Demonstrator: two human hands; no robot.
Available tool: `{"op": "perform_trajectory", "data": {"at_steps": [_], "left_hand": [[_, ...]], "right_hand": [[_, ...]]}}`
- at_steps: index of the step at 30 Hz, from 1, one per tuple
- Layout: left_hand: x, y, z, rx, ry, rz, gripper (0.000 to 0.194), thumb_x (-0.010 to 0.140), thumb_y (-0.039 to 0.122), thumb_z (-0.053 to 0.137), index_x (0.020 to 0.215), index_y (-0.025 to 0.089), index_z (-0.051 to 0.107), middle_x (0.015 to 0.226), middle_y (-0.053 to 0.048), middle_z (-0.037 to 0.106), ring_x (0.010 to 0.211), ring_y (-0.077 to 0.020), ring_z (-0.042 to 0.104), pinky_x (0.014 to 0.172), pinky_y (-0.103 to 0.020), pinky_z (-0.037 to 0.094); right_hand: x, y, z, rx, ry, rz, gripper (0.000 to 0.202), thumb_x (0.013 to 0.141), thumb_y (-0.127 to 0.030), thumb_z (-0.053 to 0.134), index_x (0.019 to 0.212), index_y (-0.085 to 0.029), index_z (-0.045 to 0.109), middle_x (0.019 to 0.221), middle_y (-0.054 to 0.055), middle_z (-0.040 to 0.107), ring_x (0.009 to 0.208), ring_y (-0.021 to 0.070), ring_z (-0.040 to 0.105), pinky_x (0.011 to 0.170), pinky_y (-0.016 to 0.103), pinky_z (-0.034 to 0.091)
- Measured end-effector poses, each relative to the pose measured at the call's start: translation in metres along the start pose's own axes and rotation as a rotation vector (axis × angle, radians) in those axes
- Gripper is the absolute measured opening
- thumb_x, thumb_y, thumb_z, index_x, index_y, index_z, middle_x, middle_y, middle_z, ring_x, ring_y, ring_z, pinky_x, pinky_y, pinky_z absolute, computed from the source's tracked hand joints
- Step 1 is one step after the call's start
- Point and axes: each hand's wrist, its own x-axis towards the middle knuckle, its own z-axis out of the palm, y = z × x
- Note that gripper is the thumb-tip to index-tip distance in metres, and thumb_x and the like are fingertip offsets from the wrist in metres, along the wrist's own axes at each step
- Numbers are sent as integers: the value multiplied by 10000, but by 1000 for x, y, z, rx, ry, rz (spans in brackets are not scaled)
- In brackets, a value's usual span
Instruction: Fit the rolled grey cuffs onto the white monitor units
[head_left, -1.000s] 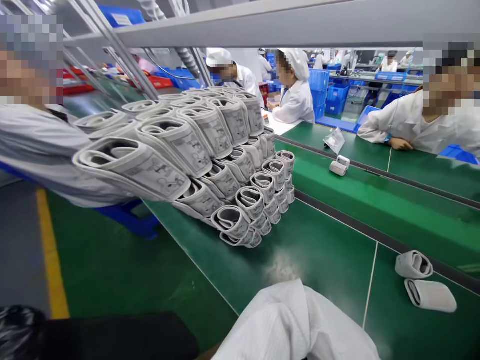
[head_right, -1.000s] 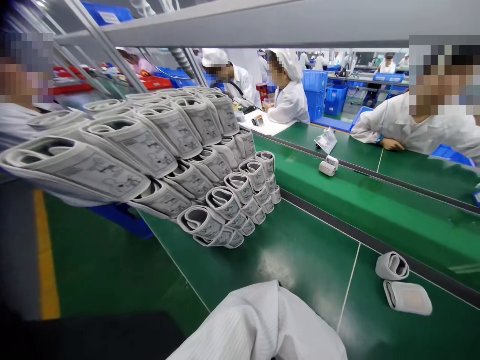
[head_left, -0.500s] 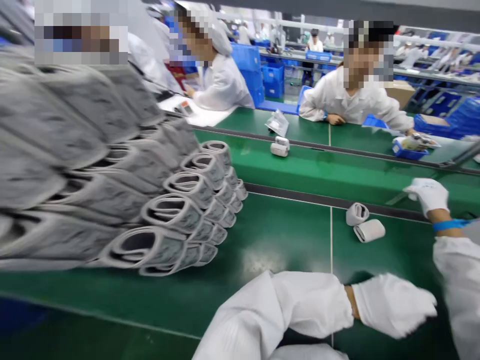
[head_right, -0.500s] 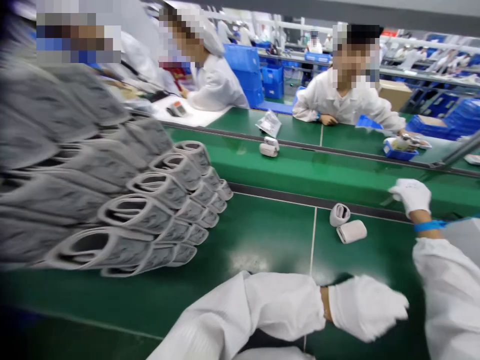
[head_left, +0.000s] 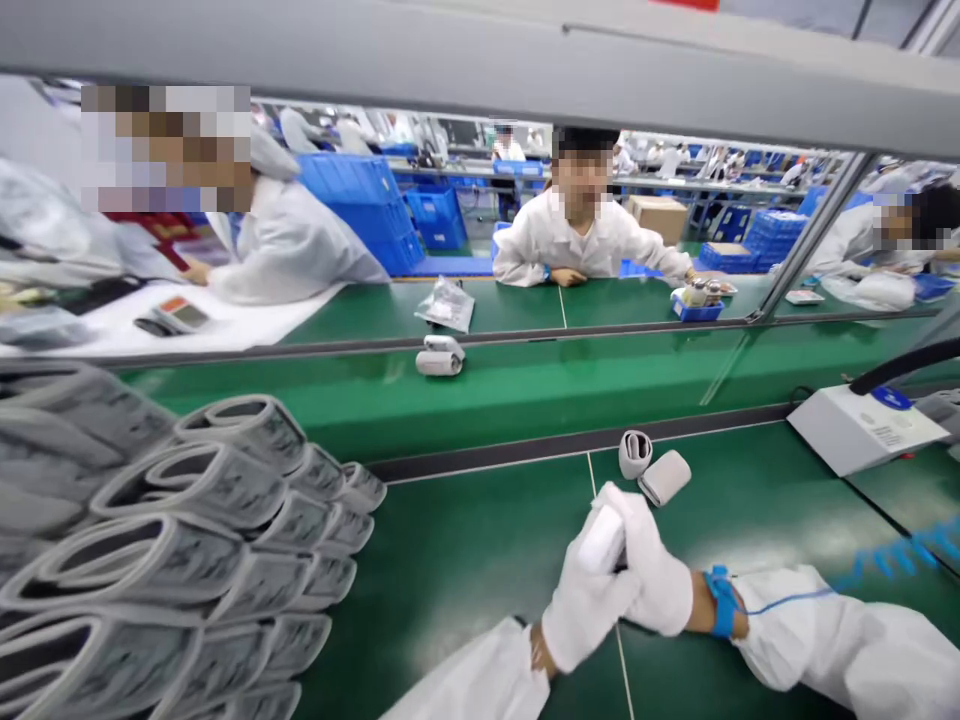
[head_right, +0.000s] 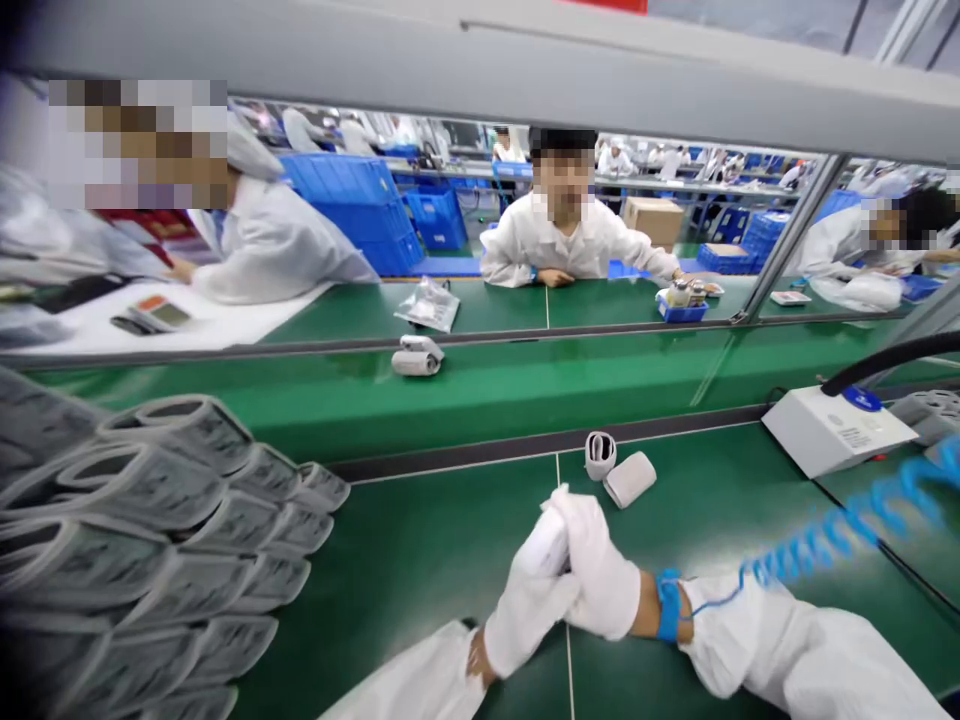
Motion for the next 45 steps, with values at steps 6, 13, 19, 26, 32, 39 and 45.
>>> {"op": "perform_trajectory", "data": {"at_steps": [6,13,19,26,32,39,45], "left_hand": [[11,1,-34,61,267,-213,502,879,440,714,1305,177,694,1118,-112,794,845,-255,767,817,-407,672],[39,4,-86,248,475,-124,365,850,383,711,1143,170,661,789,4,653,553,-114,535,516,-242,487],[44,0,-97,404,435,-22,239,916,347,647,1092,185,651,736,19,641,524,-121,549,514,-246,490],[29,5,-85,742,197,393,253,864,182,655,1110,245,669,1056,-92,776,953,-275,752,847,-398,612],[12,15,-70,932,-11,763,344,817,120,560,1147,215,594,945,-109,738,862,-266,708,691,-370,566],[20,20,-47,1075,-463,470,48,853,195,561,889,221,542,837,-42,657,726,-201,562,679,-349,433],[23,21,-49,1083,-425,427,40,894,179,531,904,218,534,869,-26,646,765,-199,535,694,-356,375]], "right_hand": [[4,0,4,-146,-237,-23,905,913,-256,590,1685,-100,143,1647,243,388,1549,410,357,1186,615,455],[16,56,-30,-523,175,133,801,919,-325,661,1636,-200,325,1584,219,462,1482,460,417,1150,693,403],[12,99,-42,-493,-22,241,493,875,-228,586,1361,-155,626,1004,125,706,959,333,668,853,506,544],[19,70,-44,-312,-296,16,446,858,-86,575,1252,-251,703,1127,86,719,1040,278,629,947,492,510],[10,63,-42,-313,-253,-60,540,950,-125,544,1477,-238,576,1554,163,510,1505,401,366,1071,632,497],[15,59,-44,-258,-333,-106,526,926,-120,548,1435,-242,592,1419,140,631,1355,375,541,1036,621,541],[13,61,-40,-242,-262,-53,454,929,-130,554,1368,-225,622,1353,145,667,1282,359,598,997,609,567]]}}
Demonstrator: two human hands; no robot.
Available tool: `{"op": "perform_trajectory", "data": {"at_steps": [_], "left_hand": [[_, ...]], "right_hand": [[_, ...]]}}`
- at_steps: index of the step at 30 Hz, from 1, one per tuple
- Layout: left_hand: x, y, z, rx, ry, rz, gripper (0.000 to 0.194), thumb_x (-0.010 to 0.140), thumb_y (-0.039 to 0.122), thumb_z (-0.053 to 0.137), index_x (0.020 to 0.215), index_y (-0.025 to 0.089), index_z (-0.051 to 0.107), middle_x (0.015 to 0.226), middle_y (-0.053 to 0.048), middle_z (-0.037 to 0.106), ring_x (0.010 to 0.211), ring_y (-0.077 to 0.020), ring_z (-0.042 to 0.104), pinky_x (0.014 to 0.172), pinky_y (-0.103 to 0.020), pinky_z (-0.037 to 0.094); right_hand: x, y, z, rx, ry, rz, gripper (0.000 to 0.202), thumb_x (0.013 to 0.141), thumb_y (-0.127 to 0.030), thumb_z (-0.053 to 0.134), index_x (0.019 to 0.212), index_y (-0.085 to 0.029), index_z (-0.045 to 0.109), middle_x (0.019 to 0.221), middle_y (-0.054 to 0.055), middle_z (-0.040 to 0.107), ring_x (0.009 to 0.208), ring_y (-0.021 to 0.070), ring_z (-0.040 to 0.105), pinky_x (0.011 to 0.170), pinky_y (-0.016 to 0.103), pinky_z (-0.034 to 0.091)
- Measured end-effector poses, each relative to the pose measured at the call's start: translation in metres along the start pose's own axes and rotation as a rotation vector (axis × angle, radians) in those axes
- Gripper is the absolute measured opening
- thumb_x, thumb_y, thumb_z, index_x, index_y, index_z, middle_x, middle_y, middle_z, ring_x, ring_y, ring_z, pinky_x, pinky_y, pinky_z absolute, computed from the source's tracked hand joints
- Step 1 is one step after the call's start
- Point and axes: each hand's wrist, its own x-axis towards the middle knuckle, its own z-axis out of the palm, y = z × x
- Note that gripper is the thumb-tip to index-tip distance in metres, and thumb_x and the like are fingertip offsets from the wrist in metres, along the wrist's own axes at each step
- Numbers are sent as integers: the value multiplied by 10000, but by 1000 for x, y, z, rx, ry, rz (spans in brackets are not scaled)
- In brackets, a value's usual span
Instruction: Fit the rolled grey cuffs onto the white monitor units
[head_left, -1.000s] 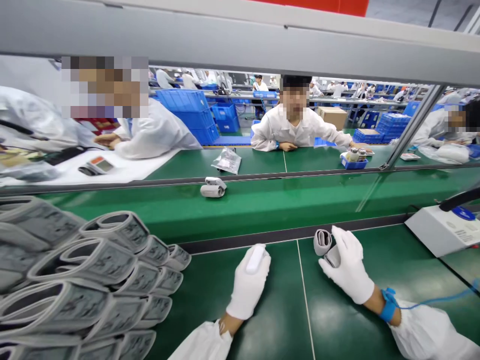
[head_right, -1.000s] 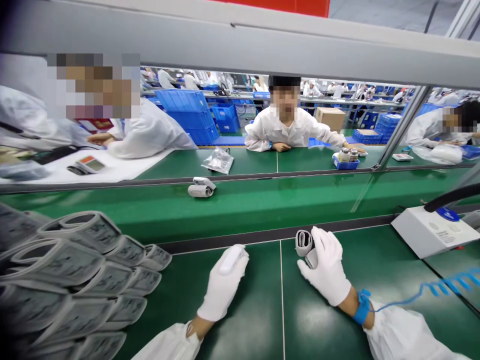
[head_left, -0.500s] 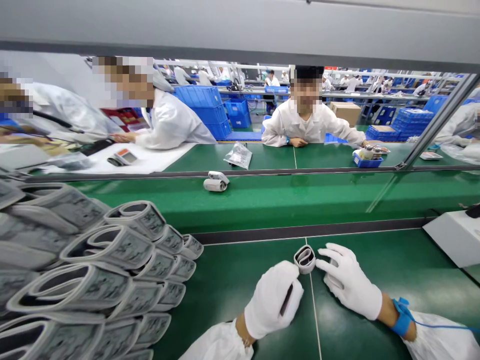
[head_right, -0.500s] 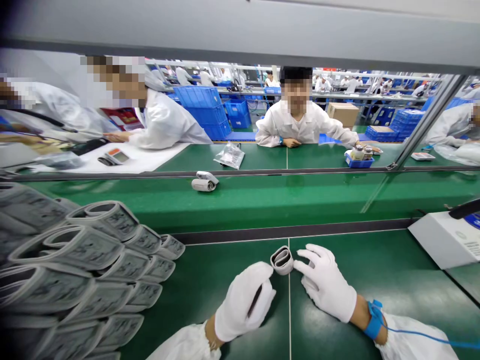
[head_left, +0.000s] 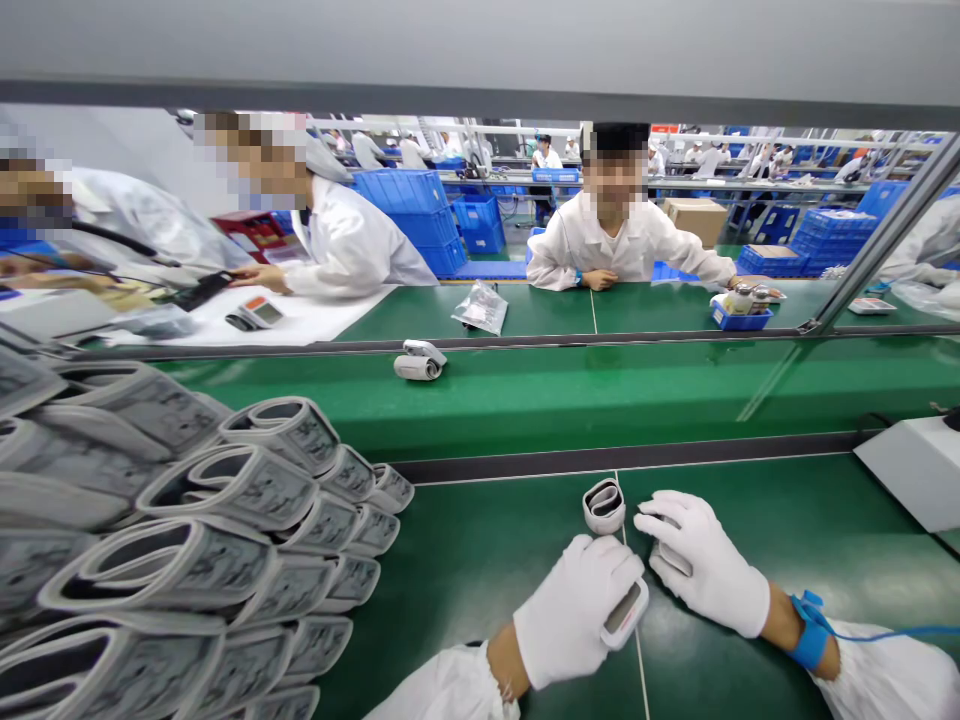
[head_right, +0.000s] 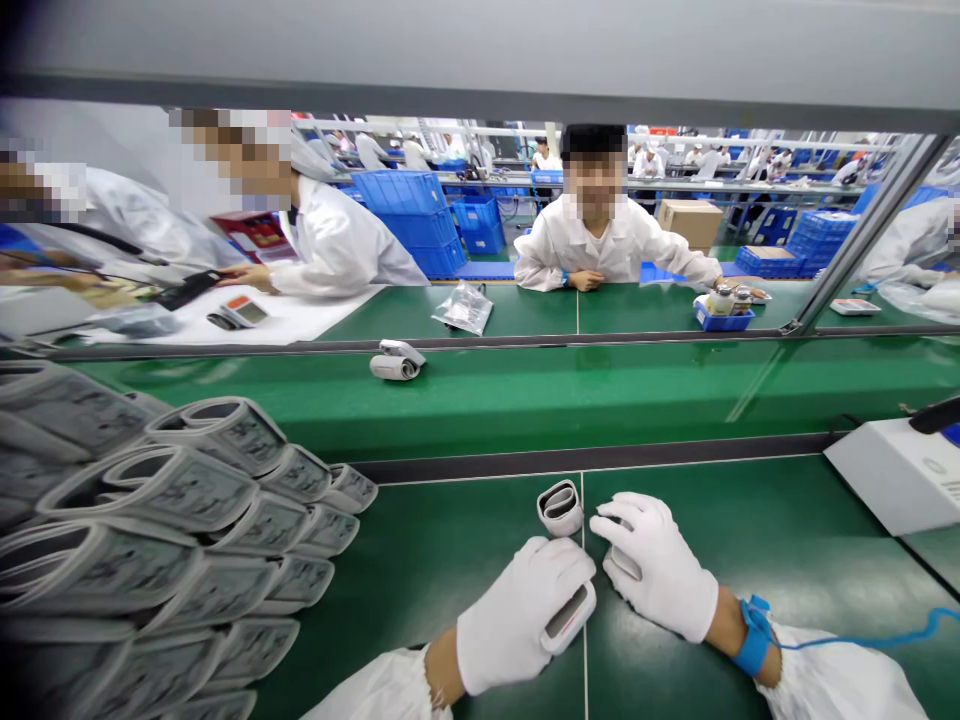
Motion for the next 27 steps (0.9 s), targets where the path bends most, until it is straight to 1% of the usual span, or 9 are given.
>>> {"op": "perform_trajectory", "data": {"at_steps": [5,11,15,17,19,21,23,24,27], "left_hand": [[-1,-1,0,-12,0,5,56,884,175,545,919,219,545,865,-36,645,757,-196,545,693,-349,364],[-2,-3,-1,-51,-35,-15,231,836,171,588,1061,224,583,910,-46,674,784,-206,588,723,-339,395],[-4,-1,0,-56,-18,-37,255,841,179,583,1094,219,592,934,-65,682,813,-221,615,755,-348,430],[-5,-1,1,-57,11,-36,260,843,178,578,1100,212,595,946,-76,685,839,-231,631,775,-358,451],[-6,-1,2,-60,41,-25,268,832,169,581,1097,207,597,954,-84,687,864,-240,645,790,-365,468],[-7,-1,3,-61,64,-19,267,825,157,581,1087,205,597,956,-89,689,870,-244,654,795,-368,479],[-7,-1,2,-60,76,-23,247,832,153,575,1072,206,599,953,-93,691,857,-241,656,789,-368,486],[-6,-1,2,-60,78,-27,236,838,154,571,1067,206,601,952,-95,693,852,-240,657,787,-369,489],[-5,0,1,-62,68,-34,215,854,174,568,1063,203,607,957,-103,699,865,-246,668,799,-380,504]], "right_hand": [[-1,1,2,14,2,23,455,934,-130,550,1372,-232,620,1351,143,668,1289,348,599,1005,591,564],[1,0,1,27,10,14,442,922,-131,544,1345,-229,629,1335,145,677,1273,354,610,990,581,566],[-1,1,3,32,6,29,476,917,-149,563,1379,-252,606,1359,129,669,1291,348,604,1021,559,562],[-4,2,7,28,34,91,576,947,-201,572,1516,-250,496,1471,146,596,1381,354,549,1073,559,545],[-8,4,10,21,75,178,723,1000,-301,571,1658,-219,283,1609,187,447,1487,370,448,1135,575,506],[-12,5,13,17,95,242,840,1047,-396,539,1713,-181,75,1690,228,290,1556,389,346,1183,600,455],[-15,6,15,20,75,261,855,1074,-432,496,1718,-173,-3,1717,242,204,1586,402,281,1208,621,414],[-15,6,16,20,62,261,830,1078,-432,488,1718,-185,20,1722,239,186,1593,406,261,1209,632,404],[-14,6,18,7,46,250,711,1052,-374,520,1680,-257,208,1716,201,203,1586,412,269,1177,648,426]]}}
